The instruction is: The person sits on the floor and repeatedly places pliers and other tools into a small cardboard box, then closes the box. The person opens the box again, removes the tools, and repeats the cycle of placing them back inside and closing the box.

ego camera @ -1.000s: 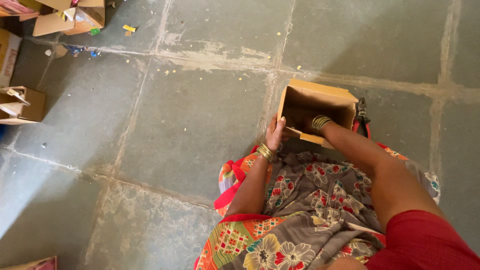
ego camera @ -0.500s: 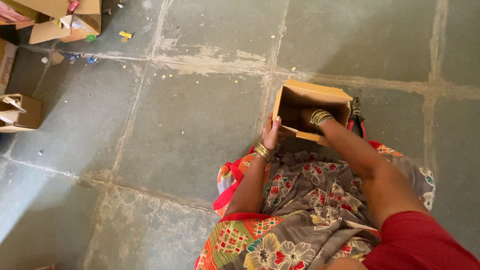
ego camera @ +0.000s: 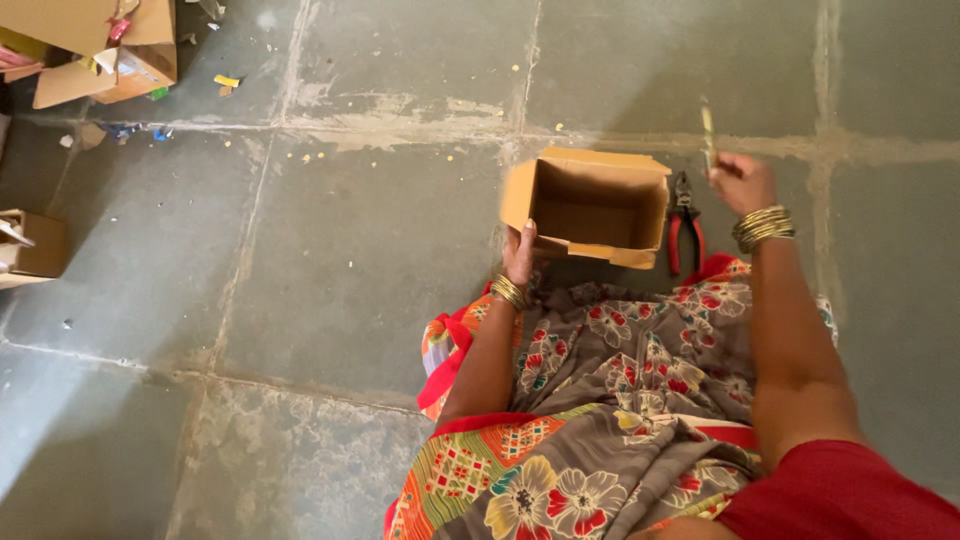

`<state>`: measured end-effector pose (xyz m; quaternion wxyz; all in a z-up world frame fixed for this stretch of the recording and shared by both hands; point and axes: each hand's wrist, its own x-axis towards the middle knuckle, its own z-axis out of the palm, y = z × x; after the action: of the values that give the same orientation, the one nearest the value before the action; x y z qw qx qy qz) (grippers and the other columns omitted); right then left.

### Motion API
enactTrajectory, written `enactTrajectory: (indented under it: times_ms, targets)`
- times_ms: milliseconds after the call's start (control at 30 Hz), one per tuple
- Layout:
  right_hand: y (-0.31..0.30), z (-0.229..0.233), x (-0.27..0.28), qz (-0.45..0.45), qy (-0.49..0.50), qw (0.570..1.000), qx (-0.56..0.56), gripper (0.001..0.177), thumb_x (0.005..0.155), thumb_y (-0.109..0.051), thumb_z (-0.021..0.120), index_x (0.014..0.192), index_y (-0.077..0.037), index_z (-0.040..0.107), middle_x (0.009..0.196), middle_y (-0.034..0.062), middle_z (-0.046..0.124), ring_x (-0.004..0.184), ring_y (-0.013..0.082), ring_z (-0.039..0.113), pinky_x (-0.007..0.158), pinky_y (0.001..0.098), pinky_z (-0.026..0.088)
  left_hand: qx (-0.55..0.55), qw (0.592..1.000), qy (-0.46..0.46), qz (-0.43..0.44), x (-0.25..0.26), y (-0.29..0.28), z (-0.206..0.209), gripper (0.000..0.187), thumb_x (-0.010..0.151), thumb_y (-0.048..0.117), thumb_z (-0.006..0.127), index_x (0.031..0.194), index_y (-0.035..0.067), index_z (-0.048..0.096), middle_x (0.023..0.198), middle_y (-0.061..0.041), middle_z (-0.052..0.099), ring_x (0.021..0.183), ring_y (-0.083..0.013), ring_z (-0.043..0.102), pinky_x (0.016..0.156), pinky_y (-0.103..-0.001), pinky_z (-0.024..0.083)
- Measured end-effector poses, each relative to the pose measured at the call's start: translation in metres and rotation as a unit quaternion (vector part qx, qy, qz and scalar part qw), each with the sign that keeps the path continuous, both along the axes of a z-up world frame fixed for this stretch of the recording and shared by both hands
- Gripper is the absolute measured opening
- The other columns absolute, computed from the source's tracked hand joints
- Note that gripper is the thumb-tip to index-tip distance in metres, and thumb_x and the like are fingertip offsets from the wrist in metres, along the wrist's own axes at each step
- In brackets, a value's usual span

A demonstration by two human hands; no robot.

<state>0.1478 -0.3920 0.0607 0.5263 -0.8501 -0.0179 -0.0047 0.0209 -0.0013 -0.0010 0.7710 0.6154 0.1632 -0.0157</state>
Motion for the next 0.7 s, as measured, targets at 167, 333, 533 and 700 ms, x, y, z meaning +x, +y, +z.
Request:
enactTrajectory:
  times_ms: [167, 333, 533, 700]
  targets:
    - [-0.013, -0.062, -0.014, -0.156, 0.204, 0.966, -0.021, 0.023, 0.091, -0.009, 0.071, 0.113, -0.004, 0.076, 0.087, 0.0109, 0.074, 0.072, 0.018, 0.068, 0.06, 0.0334, 0.054, -0.004, 1.0, 0.01, 0.008, -0.008, -0.003, -0.009, 0.078, 0.094, 0.06, 0.055, 0.152, 0.012, 0.036, 0.128, -0.014, 0.059, 0.097, -0.0265, 0.07, 0.063, -0.036, 0.06]
    - [-0.01, -0.085, -0.013, -0.178, 0.245, 0.949, -0.091, 0.023, 0.091, -0.015, 0.071, 0.11, -0.004, 0.077, 0.091, 0.0152, 0.074, 0.077, 0.0255, 0.069, 0.067, 0.0382, 0.055, 0.018, 0.999, 0.024, -0.022, -0.015, -0.002, -0.006, 0.076, 0.095, 0.062, 0.054, 0.144, 0.005, 0.046, 0.127, -0.014, 0.062, 0.105, -0.0251, 0.068, 0.068, -0.038, 0.061]
    - [-0.005, -0.1, -0.016, -0.136, 0.252, 0.946, -0.154, 0.026, 0.091, -0.023, 0.07, 0.106, -0.004, 0.078, 0.095, 0.0204, 0.073, 0.084, 0.0344, 0.07, 0.075, 0.0439, 0.055, 0.029, 0.999, 0.003, -0.041, -0.018, 0.001, -0.002, 0.071, 0.097, 0.06, 0.051, 0.135, 0.0, 0.054, 0.117, -0.012, 0.065, 0.103, -0.0229, 0.066, 0.073, -0.036, 0.06]
    - [-0.003, -0.094, -0.015, -0.109, 0.212, 0.942, -0.237, 0.03, 0.091, -0.029, 0.07, 0.104, -0.004, 0.079, 0.099, 0.0247, 0.073, 0.09, 0.0419, 0.071, 0.082, 0.0486, 0.055, 0.092, 0.989, -0.115, 0.006, -0.003, -0.001, -0.018, 0.059, 0.106, 0.049, 0.054, 0.127, -0.006, 0.061, 0.113, -0.011, 0.067, 0.103, -0.0199, 0.059, 0.093, -0.033, 0.049]
